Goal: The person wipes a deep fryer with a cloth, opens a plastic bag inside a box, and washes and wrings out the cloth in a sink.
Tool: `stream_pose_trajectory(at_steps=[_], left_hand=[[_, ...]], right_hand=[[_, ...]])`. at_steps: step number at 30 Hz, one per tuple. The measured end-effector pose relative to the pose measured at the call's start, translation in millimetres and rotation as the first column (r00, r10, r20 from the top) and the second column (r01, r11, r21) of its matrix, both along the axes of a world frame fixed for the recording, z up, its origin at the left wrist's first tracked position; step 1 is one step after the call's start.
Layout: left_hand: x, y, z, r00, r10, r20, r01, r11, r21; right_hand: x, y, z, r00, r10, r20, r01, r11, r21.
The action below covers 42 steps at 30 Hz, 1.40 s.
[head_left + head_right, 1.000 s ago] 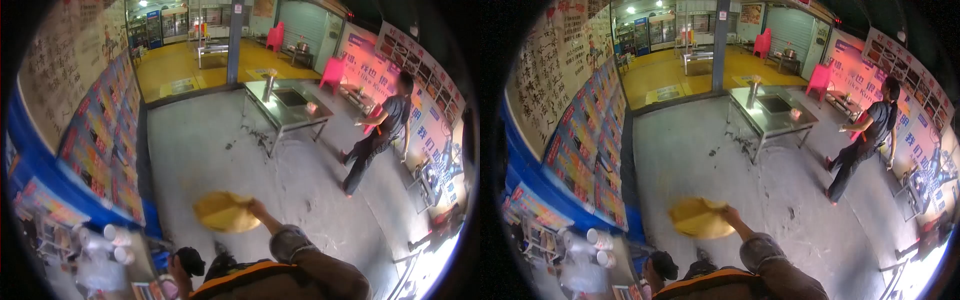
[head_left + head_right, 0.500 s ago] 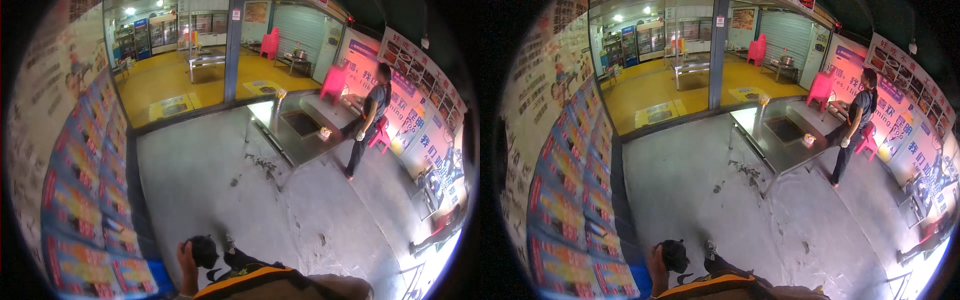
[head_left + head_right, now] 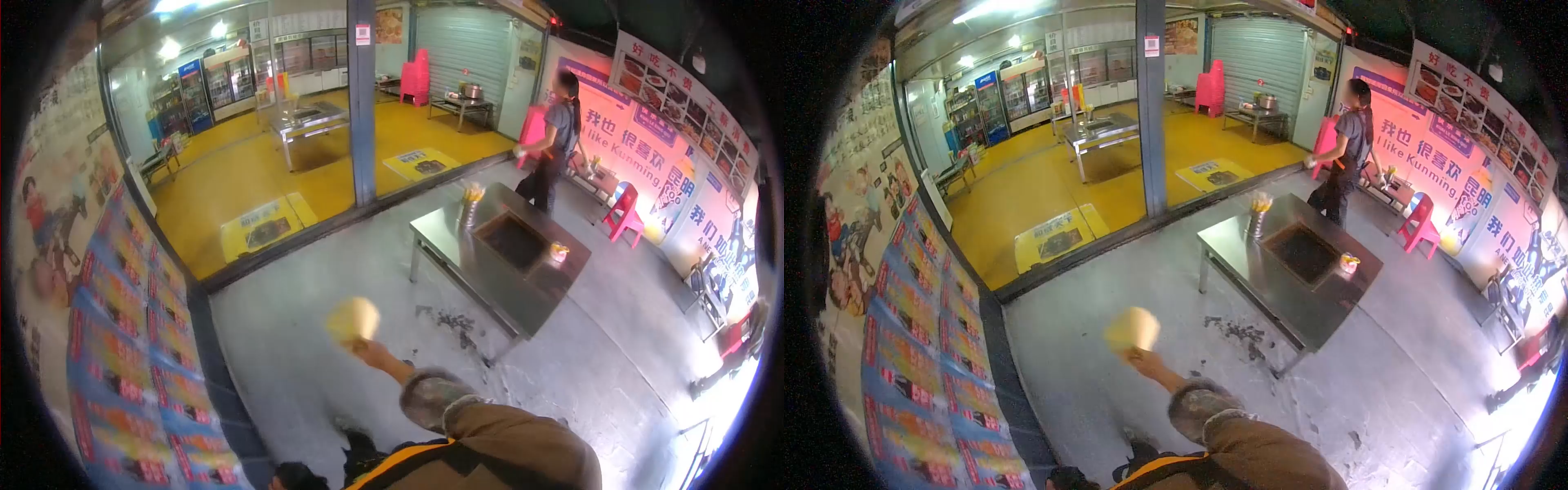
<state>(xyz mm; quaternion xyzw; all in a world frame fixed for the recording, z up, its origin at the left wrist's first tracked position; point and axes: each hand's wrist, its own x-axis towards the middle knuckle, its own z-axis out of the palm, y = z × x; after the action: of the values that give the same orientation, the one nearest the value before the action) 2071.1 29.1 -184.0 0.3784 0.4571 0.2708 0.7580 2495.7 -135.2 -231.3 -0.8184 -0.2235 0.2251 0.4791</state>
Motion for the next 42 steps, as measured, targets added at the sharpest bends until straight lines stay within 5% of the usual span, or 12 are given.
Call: stream_pose_trajectory(at_steps=[3,5,7,8,9,11,21,25,29,35,41,42], left_hand=[[74,59,-14,0.988,-0.08,-0.133,0.12,0.936,0.331],[120,115,-34,0.918,-0.007,-0.396,0.361,0.427,0.829],[171,166,-37,0.878,0.24,-0.414,0.435,-0.037,0.9],[205,186,-25,0.87,0.318,-0.377,0.433,-0.127,0.893],[241,202,-10,0.934,0.037,-0.357,0.325,0.331,0.886],[318,226,36,0.992,-0.107,0.071,0.088,0.97,0.227],[601,343,87,0.99,-0.138,-0.009,0.123,0.848,0.516],[644,405,36,0.969,0.048,-0.241,0.155,0.643,0.75],[678,432,101,0.96,0.266,-0.09,-0.233,0.934,0.27],[698,534,50,0.853,0.447,-0.268,-0.293,0.837,0.463],[772,689,23,0.846,0.532,-0.032,-0.517,0.834,0.194],[787,713,32,0.862,0.5,-0.088,-0.45,0.832,0.323]], right_hand=[[54,85,33,0.996,0.006,0.094,-0.005,1.0,-0.02],[88,108,52,0.983,0.048,0.179,-0.044,0.999,-0.023],[125,92,16,0.991,0.006,0.136,0.01,0.993,-0.116],[147,72,-51,0.508,0.161,0.846,0.034,0.978,-0.206],[160,29,-112,0.736,0.165,0.657,0.064,0.949,-0.31],[153,-36,-107,0.972,-0.115,0.204,0.198,0.869,-0.453],[309,-31,-84,0.789,-0.601,-0.127,0.287,0.544,-0.788],[456,62,-90,0.91,-0.408,-0.074,0.224,0.634,-0.74],[635,224,-102,0.981,0.046,0.191,0.077,0.805,-0.588],[794,600,-60,0.984,-0.069,0.167,0.123,0.932,-0.342],[836,759,-52,0.875,0.149,0.461,-0.054,0.976,-0.213],[847,758,-70,0.867,0.158,0.473,0.067,0.903,-0.424]])
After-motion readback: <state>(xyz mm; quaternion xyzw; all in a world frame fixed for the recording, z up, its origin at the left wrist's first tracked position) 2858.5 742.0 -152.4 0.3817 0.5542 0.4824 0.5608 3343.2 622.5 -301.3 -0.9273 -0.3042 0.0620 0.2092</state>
